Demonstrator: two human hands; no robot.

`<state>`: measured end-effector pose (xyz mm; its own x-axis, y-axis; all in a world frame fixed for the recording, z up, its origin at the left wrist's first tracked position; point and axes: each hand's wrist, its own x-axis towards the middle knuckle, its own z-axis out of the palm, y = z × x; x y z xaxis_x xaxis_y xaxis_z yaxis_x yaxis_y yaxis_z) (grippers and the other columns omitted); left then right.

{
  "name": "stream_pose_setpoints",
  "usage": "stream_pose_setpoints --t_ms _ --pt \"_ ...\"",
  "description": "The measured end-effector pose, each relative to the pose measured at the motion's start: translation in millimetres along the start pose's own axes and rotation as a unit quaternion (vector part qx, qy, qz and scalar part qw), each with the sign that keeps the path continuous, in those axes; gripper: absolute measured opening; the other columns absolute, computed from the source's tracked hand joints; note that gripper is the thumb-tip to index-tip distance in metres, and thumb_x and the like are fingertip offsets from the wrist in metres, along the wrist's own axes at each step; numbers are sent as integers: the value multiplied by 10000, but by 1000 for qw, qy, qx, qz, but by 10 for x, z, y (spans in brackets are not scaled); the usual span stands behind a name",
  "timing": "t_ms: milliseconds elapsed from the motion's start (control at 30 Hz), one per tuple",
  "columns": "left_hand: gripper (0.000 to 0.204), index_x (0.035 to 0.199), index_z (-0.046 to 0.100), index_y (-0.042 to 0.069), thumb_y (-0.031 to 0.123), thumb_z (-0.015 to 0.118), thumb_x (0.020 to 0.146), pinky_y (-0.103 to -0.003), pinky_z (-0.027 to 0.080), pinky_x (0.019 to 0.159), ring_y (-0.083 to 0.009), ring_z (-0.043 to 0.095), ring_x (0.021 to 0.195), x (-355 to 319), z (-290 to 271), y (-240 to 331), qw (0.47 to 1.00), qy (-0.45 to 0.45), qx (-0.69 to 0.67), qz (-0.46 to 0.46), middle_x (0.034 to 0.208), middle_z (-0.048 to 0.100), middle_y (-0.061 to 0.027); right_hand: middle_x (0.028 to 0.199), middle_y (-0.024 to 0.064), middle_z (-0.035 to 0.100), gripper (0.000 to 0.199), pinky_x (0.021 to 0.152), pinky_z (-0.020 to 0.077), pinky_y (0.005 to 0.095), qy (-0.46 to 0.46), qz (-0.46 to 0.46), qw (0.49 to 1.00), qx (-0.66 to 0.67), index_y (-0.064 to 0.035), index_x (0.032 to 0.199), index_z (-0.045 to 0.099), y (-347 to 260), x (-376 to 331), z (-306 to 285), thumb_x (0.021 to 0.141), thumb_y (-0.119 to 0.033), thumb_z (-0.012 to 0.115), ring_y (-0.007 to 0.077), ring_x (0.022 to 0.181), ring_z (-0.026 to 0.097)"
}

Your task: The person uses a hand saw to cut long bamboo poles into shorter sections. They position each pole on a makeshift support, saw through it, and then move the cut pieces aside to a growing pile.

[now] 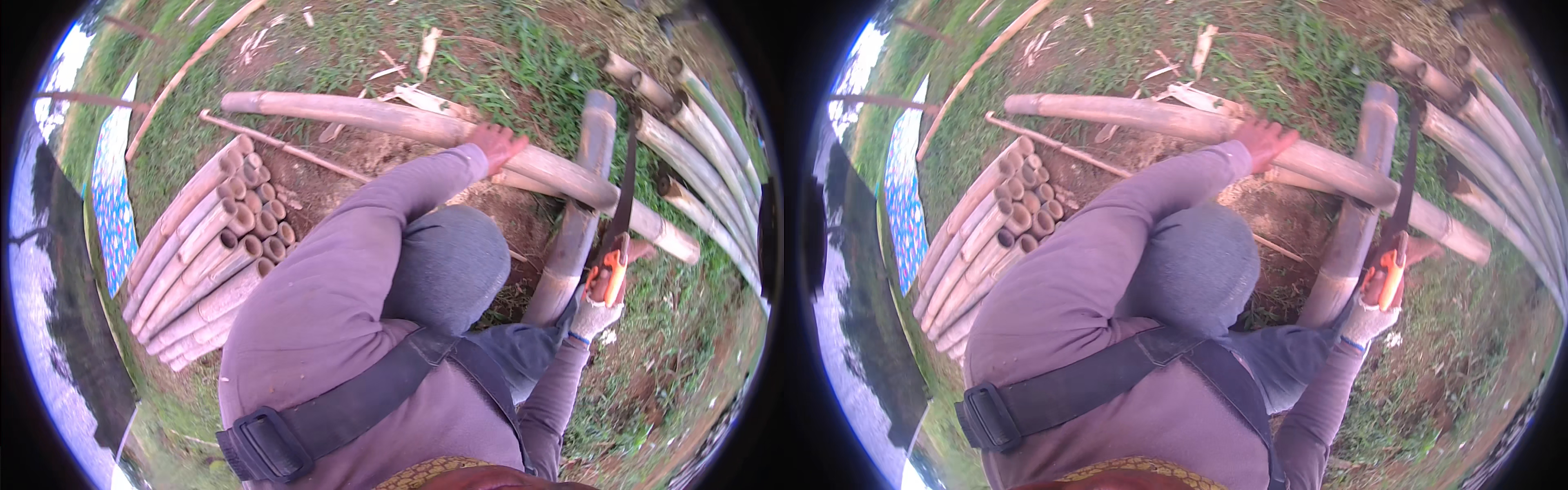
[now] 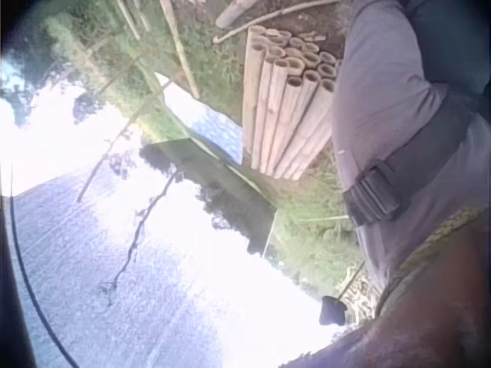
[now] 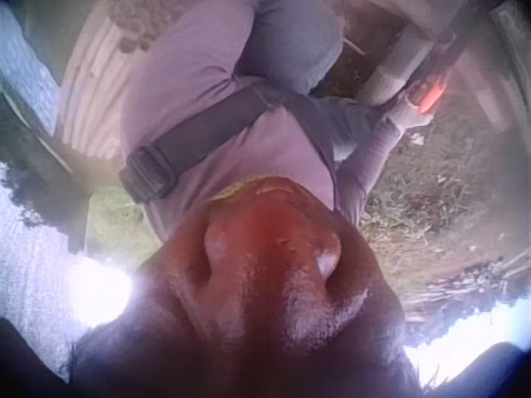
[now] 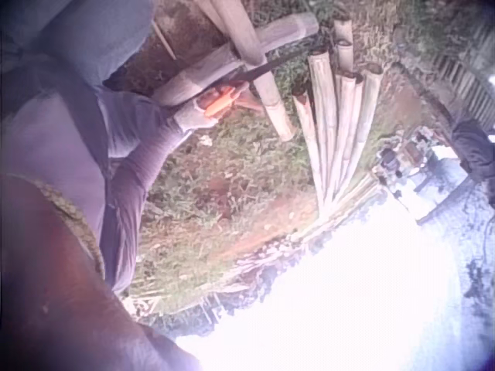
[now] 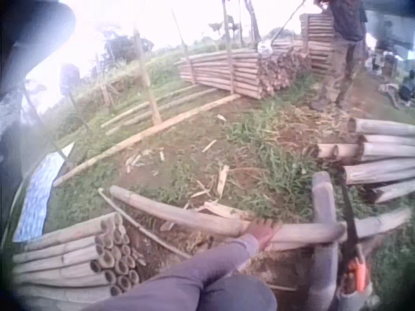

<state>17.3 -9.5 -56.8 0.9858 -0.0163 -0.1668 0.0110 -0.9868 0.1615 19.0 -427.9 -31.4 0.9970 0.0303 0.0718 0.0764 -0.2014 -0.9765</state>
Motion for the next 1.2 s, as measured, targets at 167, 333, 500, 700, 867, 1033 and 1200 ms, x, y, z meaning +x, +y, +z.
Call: stream_pose_setpoints --t_ms 167,333,500,700,867,1033,1200 --pt "847 1636 410 208 268 845 912 -532 493 1136 -387 661 1304 -90 199 -197 999 37 -12 -14 1401 661 -204 878 70 697 309 600 516 263 12 -18 1000 -19 2 1260 677 -113 -50 178 1043 -217 667 141 670 621" --pt "830 1625 436 219 260 856 910 -523 483 1159 -383 640 1354 -272 -10 -279 1000 10 -12 -14 1429 656 -196 772 49 670 247 555 462 275 18 -10 999 -46 3 1159 705 -70 -176 253 1026 -193 636 123 653 605" --pt "987 1634 443 247 307 958 794 -552 502 1137 -387 635 1361 -567 154 -707 998 44 -2 -35 1433 654 -166 959 45 754 358 634 509 265 -23 -42 995 -91 22 1345 698 -310 -341 524 1050 -179 729 89 729 623" --pt "998 1643 409 272 291 959 810 -552 491 1149 -413 619 1390 -555 139 -831 999 14 -6 -39 1519 611 -180 1154 156 778 395 922 579 353 -9 -65 992 -109 45 1362 673 -429 -456 723 1028 -149 754 217 1023 734" --pt "1037 1636 410 260 325 961 759 -541 495 1140 -397 635 1343 -497 31 -725 996 -34 29 -75 1479 614 -130 1195 170 760 424 966 562 373 -13 -124 978 -167 30 1357 673 -634 -487 763 1040 -238 760 251 1083 725" --pt "1013 1612 433 226 431 959 771 -533 512 1159 -407 637 1354 -311 -4 -468 996 68 44 -31 1492 620 -158 1189 172 761 428 940 563 382 22 -72 996 -50 13 1383 672 -636 -479 867 1075 -281 718 270 1070 731" --pt "849 1478 506 202 396 953 782 -549 530 1087 -427 695 1272 -158 -70 -322 997 -34 -32 -64 1386 677 -197 1149 82 741 489 767 550 252 12 -106 988 -111 31 1429 647 -604 -513 745 1084 -308 720 99 902 657"
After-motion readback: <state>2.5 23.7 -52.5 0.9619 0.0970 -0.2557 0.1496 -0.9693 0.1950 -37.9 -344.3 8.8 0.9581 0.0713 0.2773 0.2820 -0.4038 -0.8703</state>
